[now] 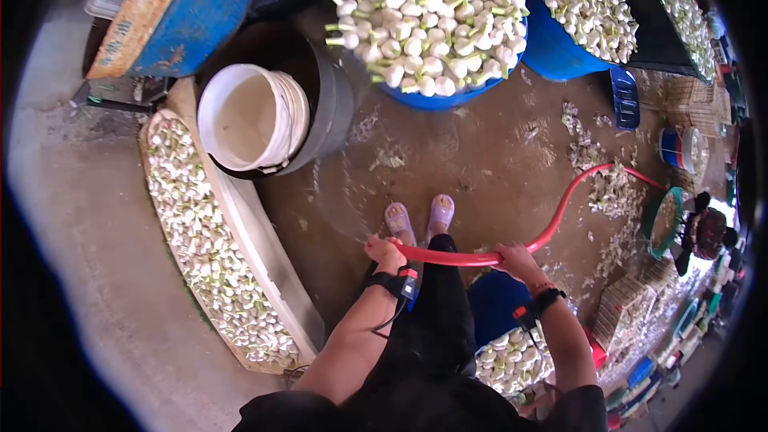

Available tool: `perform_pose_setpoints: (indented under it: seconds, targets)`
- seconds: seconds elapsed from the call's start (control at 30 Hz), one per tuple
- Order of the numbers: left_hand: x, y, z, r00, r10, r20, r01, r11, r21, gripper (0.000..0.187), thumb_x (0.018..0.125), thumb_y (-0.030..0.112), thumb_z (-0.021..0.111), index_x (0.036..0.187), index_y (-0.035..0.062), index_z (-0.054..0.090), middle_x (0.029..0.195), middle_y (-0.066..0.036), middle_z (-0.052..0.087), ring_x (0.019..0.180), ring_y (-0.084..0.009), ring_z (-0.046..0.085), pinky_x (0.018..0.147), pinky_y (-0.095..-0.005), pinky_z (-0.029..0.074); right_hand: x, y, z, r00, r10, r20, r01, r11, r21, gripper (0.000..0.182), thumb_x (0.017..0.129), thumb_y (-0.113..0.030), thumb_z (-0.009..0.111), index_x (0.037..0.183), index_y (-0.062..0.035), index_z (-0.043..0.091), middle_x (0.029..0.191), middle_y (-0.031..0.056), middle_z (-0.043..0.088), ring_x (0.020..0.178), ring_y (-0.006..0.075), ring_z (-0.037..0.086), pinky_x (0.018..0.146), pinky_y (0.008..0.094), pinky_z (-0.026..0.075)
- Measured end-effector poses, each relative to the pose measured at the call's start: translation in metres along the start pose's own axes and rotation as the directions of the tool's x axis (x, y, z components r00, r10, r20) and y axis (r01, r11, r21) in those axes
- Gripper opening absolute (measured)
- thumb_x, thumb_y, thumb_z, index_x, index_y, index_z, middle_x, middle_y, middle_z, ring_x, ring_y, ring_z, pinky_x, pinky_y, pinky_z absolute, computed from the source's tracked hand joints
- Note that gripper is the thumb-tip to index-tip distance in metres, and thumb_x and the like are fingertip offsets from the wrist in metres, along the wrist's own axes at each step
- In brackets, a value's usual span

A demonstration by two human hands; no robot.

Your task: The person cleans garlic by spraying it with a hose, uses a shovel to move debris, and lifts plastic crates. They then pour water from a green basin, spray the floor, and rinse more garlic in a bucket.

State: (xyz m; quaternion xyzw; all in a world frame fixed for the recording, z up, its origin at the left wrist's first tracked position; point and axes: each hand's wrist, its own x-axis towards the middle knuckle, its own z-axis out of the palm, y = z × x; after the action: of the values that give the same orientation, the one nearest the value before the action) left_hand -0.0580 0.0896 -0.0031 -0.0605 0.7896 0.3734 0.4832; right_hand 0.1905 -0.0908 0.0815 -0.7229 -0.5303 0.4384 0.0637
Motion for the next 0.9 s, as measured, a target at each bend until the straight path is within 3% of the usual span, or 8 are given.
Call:
perform_pose_setpoints:
  seconds: [0.07,0.2,0.3,0.47,0.67,0.8,0.87,0.9]
  targets:
    - [0.011,0.013,-0.012,0.994,-0.096,-0.056,0.093,0.994,-0.059,0.013,0.083,0.024,0.039,0.085,0.0114,0.036,0.050,-0.004,0.039,0.036,-0.0152,0.037,0.034,-0.0282,0.034,0.022,0.002,0.024,0.998,-0.059,-0.016,0.059,0.998,-0.016,0.022,0.069,-0.024,0.066,0.081,-0.0099,0.055,0.074,0.0104,0.059,0.075,0.0314,0.056,0.069,0.0416,0.043]
    - [0.032,0.025,-0.017,0.991,-0.075,-0.113,0.064,0.993,-0.101,0.014,0.083,0.024,0.039,0.083,0.0107,0.036,0.052,-0.003,0.040,0.039,-0.0148,0.039,0.036,-0.0282,0.036,0.052,-0.012,0.031,0.995,-0.071,0.065,0.075,0.995,-0.062,0.021,0.068,-0.023,0.066,0.082,-0.0107,0.055,0.074,0.0105,0.060,0.075,0.0309,0.057,0.069,0.0412,0.043]
    - [0.040,0.018,-0.022,0.997,-0.027,0.068,0.036,0.991,-0.129,0.014,0.084,0.023,0.040,0.090,0.0103,0.037,0.058,-0.004,0.044,0.042,-0.0162,0.043,0.042,-0.0287,0.041,0.052,-0.008,0.033,0.991,-0.029,0.127,0.035,0.998,-0.046,0.024,0.066,-0.019,0.068,0.085,-0.0092,0.058,0.080,0.0104,0.059,0.081,0.0308,0.055,0.070,0.0399,0.044]
    - [0.054,-0.036,-0.082,0.993,-0.056,-0.107,0.029,0.971,-0.238,0.016,0.084,0.028,0.039,0.082,0.0117,0.041,0.058,-0.009,0.050,0.042,-0.0232,0.047,0.040,-0.0352,0.043,0.048,0.006,0.021,0.951,-0.122,0.284,0.131,0.991,-0.014,0.026,0.065,-0.020,0.068,0.084,-0.0081,0.054,0.078,0.0112,0.059,0.078,0.0312,0.057,0.071,0.0412,0.045]
    - [0.014,-0.044,-0.076,0.995,0.093,-0.035,-0.095,0.993,-0.070,0.024,0.083,0.024,0.039,0.067,0.0075,0.039,0.052,-0.004,0.042,0.043,-0.0176,0.043,0.041,-0.0306,0.039,0.012,0.032,0.028,0.939,-0.239,0.249,0.242,0.970,0.016,0.028,0.066,-0.023,0.068,0.085,-0.0083,0.054,0.080,0.0110,0.060,0.077,0.0312,0.058,0.070,0.0405,0.045]
    - [0.024,-0.073,-0.106,0.996,0.022,-0.082,-0.034,0.988,-0.147,0.020,0.084,0.023,0.040,0.070,0.0080,0.040,0.052,-0.005,0.041,0.044,-0.0167,0.043,0.041,-0.0306,0.039,-0.003,0.034,0.014,0.931,-0.214,0.296,0.214,0.976,0.031,0.025,0.068,-0.025,0.066,0.084,-0.0098,0.055,0.078,0.0100,0.060,0.077,0.0296,0.059,0.068,0.0402,0.045]
    - [0.021,-0.085,-0.132,0.958,-0.146,-0.246,0.096,0.975,-0.202,0.015,0.086,0.023,0.040,0.082,0.0081,0.040,0.060,-0.004,0.043,0.047,-0.0150,0.043,0.039,-0.0286,0.037,-0.007,0.033,0.017,0.922,-0.236,0.306,0.239,0.971,0.030,0.025,0.069,-0.026,0.066,0.084,-0.0103,0.055,0.078,0.0096,0.060,0.077,0.0288,0.059,0.067,0.0402,0.045]
    - [0.015,-0.088,-0.139,0.958,-0.186,-0.220,0.141,0.969,-0.203,0.018,0.087,0.025,0.040,0.080,0.0077,0.041,0.058,-0.004,0.042,0.047,-0.0153,0.044,0.040,-0.0286,0.038,-0.011,0.033,0.018,0.912,-0.246,0.329,0.262,0.965,-0.005,0.024,0.069,-0.026,0.066,0.084,-0.0104,0.055,0.078,0.0093,0.060,0.077,0.0284,0.059,0.068,0.0400,0.044]
